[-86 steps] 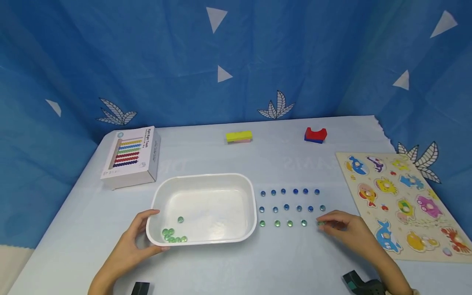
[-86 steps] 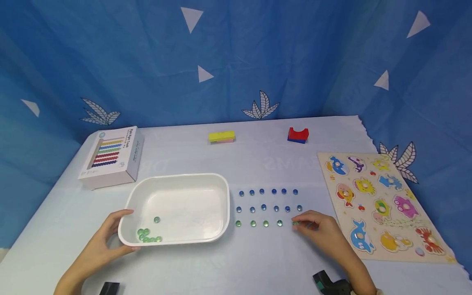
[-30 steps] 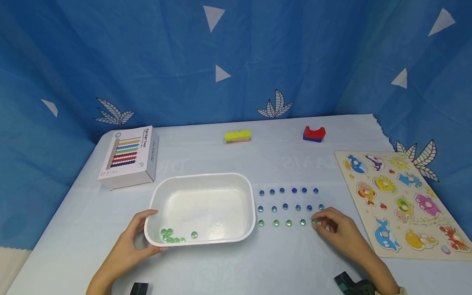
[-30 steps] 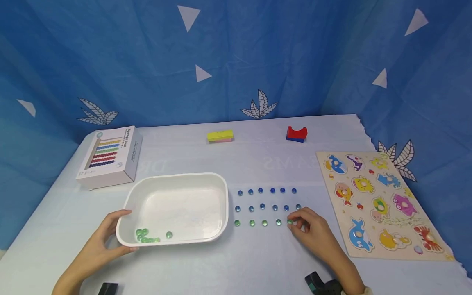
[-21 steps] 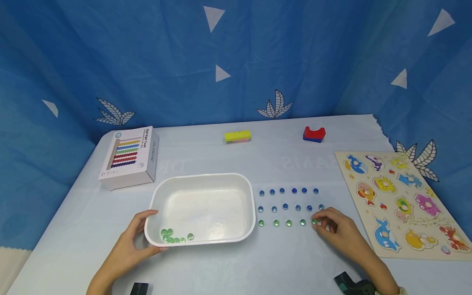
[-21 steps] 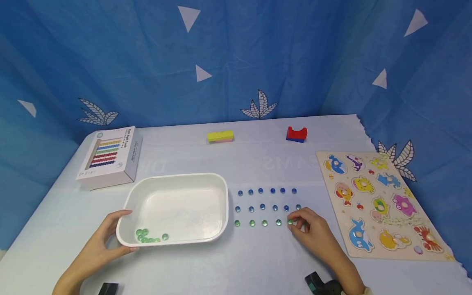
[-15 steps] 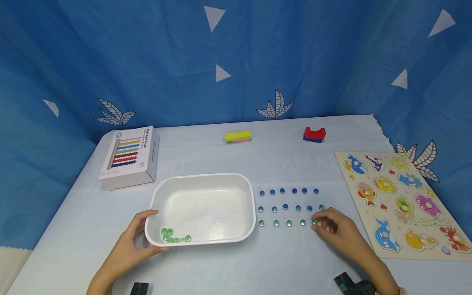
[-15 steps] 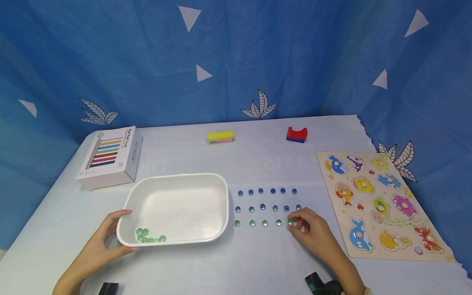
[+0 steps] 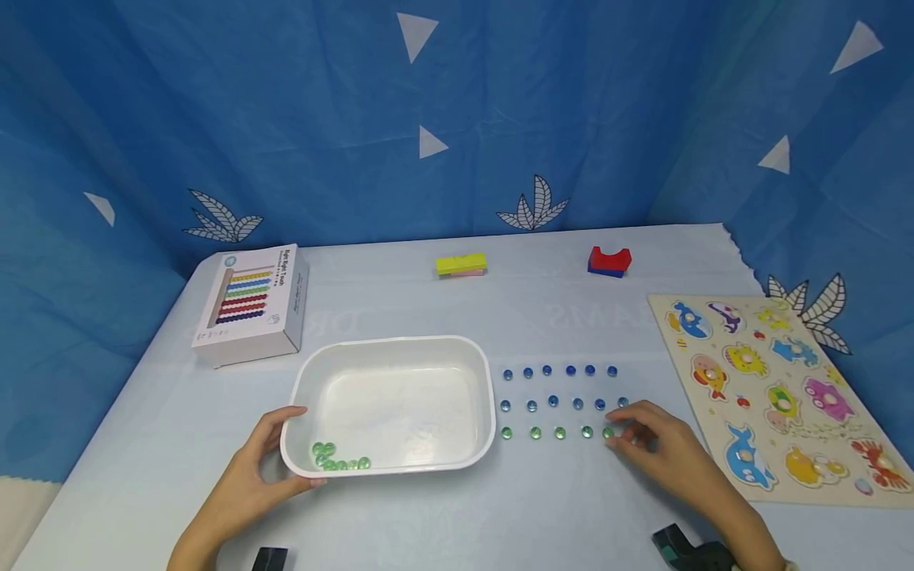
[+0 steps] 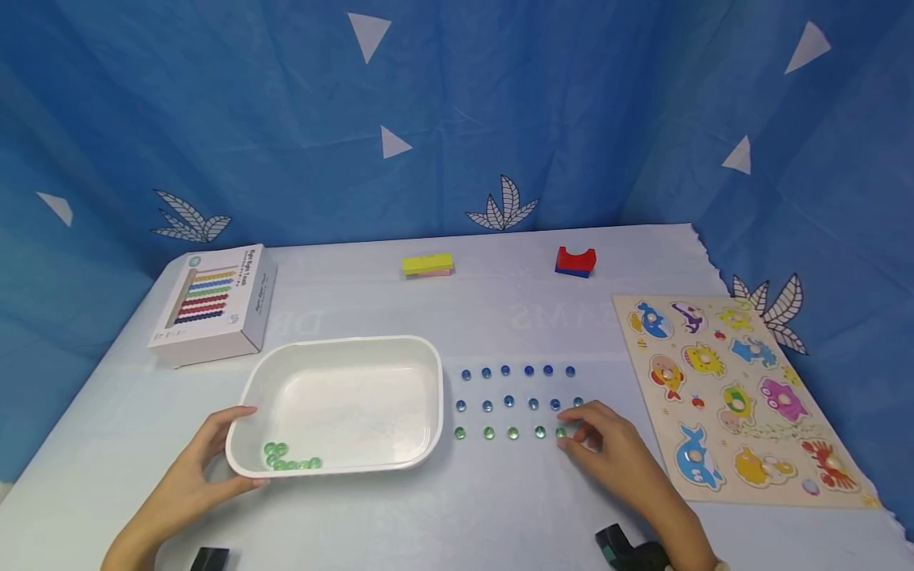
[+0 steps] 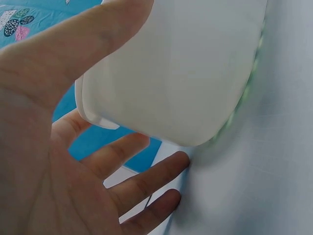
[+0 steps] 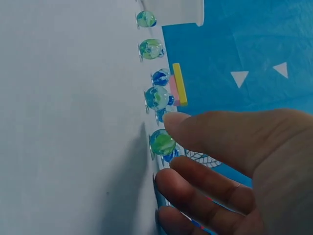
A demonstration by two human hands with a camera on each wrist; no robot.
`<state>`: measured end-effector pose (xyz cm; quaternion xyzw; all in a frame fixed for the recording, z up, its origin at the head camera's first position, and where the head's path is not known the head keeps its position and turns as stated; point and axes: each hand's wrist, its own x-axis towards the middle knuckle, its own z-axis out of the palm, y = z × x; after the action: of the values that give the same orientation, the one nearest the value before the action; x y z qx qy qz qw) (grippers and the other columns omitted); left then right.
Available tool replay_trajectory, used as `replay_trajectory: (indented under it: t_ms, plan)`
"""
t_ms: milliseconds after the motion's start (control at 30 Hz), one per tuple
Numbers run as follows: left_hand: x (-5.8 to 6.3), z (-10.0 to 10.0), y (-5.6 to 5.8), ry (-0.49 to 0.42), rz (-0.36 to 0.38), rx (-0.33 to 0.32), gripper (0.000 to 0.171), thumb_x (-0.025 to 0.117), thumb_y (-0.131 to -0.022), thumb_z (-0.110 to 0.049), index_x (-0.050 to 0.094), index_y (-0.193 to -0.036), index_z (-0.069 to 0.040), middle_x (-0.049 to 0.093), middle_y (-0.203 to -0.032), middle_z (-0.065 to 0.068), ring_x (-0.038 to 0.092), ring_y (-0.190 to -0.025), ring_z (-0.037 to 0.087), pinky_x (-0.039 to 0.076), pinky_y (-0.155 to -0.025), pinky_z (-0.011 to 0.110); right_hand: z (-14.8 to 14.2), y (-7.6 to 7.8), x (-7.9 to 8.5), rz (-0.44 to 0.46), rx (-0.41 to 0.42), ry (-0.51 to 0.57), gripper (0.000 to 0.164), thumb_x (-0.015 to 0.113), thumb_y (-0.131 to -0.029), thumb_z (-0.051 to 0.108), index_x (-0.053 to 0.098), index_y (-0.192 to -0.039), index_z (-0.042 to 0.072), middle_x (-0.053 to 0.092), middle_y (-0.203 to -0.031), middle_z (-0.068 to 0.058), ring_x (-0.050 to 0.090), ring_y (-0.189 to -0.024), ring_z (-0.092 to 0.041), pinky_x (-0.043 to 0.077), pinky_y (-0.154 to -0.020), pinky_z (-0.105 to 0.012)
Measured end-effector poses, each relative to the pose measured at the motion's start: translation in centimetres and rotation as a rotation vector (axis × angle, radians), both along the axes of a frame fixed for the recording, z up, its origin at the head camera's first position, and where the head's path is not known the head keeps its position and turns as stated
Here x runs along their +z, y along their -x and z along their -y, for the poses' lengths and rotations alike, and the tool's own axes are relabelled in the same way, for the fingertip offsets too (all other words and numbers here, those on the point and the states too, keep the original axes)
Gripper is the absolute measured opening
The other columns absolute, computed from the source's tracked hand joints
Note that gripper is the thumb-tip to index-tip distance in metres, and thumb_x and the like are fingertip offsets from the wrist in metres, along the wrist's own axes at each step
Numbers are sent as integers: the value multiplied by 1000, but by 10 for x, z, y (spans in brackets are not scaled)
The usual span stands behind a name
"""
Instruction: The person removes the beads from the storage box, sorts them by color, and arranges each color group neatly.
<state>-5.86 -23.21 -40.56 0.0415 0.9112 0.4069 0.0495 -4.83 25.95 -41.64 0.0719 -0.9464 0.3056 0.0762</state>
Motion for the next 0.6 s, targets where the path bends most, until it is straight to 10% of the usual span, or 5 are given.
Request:
replay_trajectory:
  t_ms: [333, 600]
  plan:
    - [-1, 1, -1, 1, -8, -6, 87, 82, -60, -33, 33, -132, -30, 52, -129, 11, 48, -109, 14, 31, -89, 59, 5, 5, 13, -15, 35, -73, 30, 75, -69, 10, 65, -96, 19, 59, -84, 11, 48, -70, 6, 46, -62, -17]
    - [-2, 0, 1, 8, 16, 6, 88, 82, -60, -36, 32, -132, -31, 49, -132, 11, 46, -114, 26, 30, -89, 62, 62, 32, 60, 76, 220, 20, 18, 66, -82, 26, 64, -100, 24, 61, -89, 13, 51, -77, -1, 49, -65, -18]
